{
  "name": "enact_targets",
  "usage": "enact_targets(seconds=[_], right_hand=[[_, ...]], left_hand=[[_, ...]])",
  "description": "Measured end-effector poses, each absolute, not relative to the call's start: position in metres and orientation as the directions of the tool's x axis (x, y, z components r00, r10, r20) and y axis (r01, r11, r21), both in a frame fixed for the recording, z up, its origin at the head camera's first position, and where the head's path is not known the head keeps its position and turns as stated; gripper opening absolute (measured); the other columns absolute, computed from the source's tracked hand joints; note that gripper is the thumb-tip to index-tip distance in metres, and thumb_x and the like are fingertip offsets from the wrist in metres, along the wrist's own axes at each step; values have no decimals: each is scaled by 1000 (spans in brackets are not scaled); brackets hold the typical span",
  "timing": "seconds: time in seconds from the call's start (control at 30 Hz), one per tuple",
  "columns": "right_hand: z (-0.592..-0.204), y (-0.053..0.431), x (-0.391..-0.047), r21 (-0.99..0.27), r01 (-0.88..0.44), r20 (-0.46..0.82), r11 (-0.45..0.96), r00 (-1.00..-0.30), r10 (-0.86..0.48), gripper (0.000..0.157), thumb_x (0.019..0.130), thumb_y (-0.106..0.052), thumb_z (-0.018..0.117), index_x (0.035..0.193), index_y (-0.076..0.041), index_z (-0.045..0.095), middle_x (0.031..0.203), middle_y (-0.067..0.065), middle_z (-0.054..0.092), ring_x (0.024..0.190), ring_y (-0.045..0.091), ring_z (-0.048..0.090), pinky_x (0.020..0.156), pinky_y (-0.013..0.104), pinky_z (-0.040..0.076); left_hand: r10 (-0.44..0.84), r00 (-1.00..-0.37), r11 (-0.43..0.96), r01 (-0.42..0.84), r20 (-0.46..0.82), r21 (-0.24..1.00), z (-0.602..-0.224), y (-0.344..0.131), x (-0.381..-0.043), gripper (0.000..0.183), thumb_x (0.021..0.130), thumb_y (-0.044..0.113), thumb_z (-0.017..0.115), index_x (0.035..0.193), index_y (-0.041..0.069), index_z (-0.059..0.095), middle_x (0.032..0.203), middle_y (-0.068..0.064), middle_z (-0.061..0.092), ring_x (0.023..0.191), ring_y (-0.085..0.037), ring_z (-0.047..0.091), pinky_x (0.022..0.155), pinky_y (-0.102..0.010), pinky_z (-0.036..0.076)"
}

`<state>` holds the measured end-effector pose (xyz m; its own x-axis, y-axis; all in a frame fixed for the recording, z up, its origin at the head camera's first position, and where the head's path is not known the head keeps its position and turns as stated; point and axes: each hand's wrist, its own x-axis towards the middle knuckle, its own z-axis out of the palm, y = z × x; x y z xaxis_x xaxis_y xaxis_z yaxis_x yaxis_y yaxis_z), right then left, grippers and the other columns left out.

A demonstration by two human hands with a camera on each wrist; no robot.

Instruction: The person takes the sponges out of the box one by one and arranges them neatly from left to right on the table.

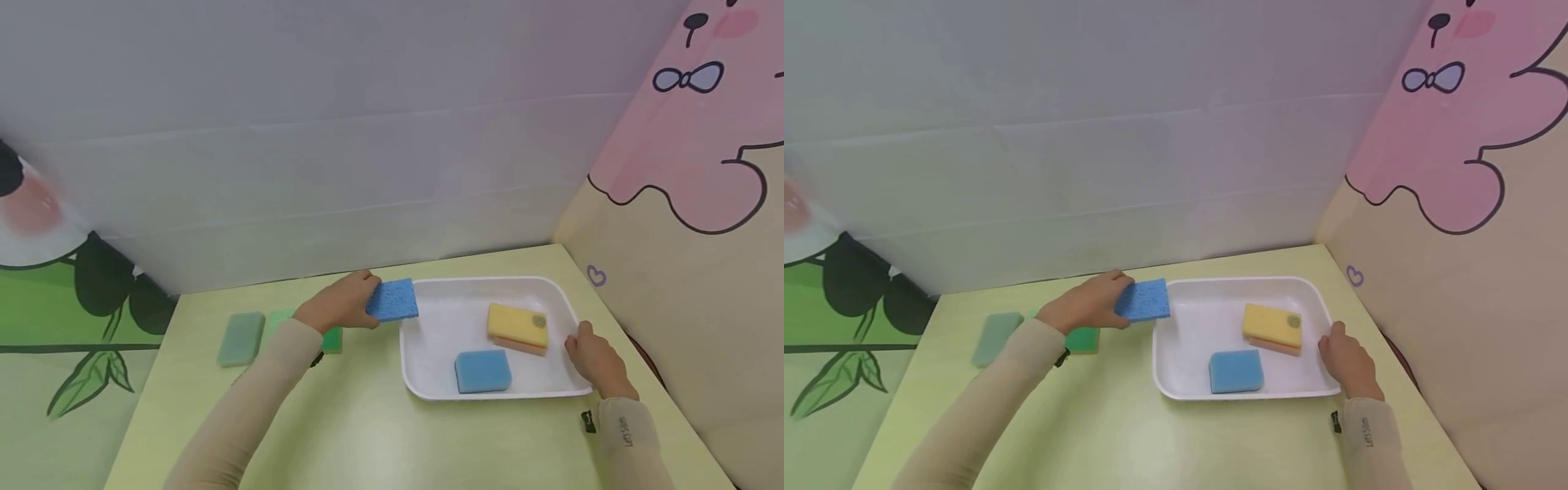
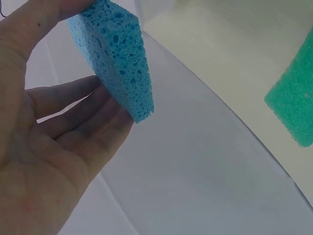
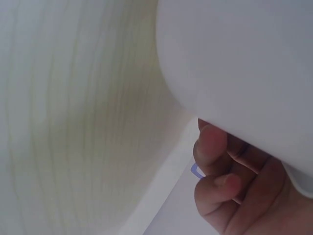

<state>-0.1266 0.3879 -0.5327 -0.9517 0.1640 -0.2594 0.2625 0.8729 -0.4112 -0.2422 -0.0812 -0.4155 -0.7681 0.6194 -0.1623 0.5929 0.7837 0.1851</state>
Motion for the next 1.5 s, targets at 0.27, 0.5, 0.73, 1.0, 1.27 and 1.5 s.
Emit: enact_targets(seconds=[0.27, 0.5, 0.73, 1.0, 1.27, 1.5], right_hand=[[-533, 389, -127, -412, 269, -267, 871, -949, 167, 34, 105, -22, 37, 119, 9, 31, 84, 26, 55, 66, 32, 54, 53, 42, 44], [-532, 389, -127, -407, 270, -271, 873, -948, 166, 34, 104, -21, 38, 118, 9, 32, 84, 26, 55, 67, 33, 53, 54, 43, 43], [-534, 389, -128, -413, 265, -264, 871, -951, 164, 32, 105, -21, 38, 116, 8, 32, 84, 26, 55, 66, 32, 53, 54, 43, 43], [-533, 388, -127, -418, 262, -256, 870, -953, 164, 32, 104, -21, 38, 116, 8, 33, 84, 27, 55, 66, 33, 53, 54, 43, 44], [-536, 388, -126, -426, 260, -256, 867, -953, 160, 31, 105, -21, 37, 115, 7, 32, 84, 26, 55, 67, 32, 53, 54, 43, 44], [-534, 388, -126, -426, 256, -252, 868, -955, 158, 30, 104, -22, 37, 114, 6, 32, 86, 28, 55, 67, 34, 54, 55, 44, 44]], left_hand=[[577, -800, 815, 552, -167, 174, -416, -84, -239, 66, 80, 42, 79, 124, -2, 59, 108, -9, 58, 95, -21, 56, 84, -37, 51], [501, -849, 863, 479, -167, 159, -416, -84, -231, 53, 81, 48, 78, 96, 0, 61, 81, -5, 55, 76, -20, 52, 65, -33, 48], [446, -889, 890, 428, -106, 157, -423, -85, -225, 45, 82, 45, 76, 63, 11, 53, 64, -3, 52, 61, -17, 47, 52, -30, 41], [303, -953, 940, 296, -18, 167, -428, -80, -218, 50, 83, 43, 74, 56, 12, 46, 61, -3, 48, 58, -17, 44, 49, -30, 39], [235, -972, 956, 227, -21, 188, -434, -71, -215, 56, 85, 44, 74, 54, 13, 39, 54, 1, 39, 53, -13, 36, 43, -27, 34], [217, -975, 956, 204, -40, 213, -454, -67, -216, 56, 87, 42, 73, 54, 13, 39, 51, 3, 36, 53, -13, 37, 45, -28, 34]])
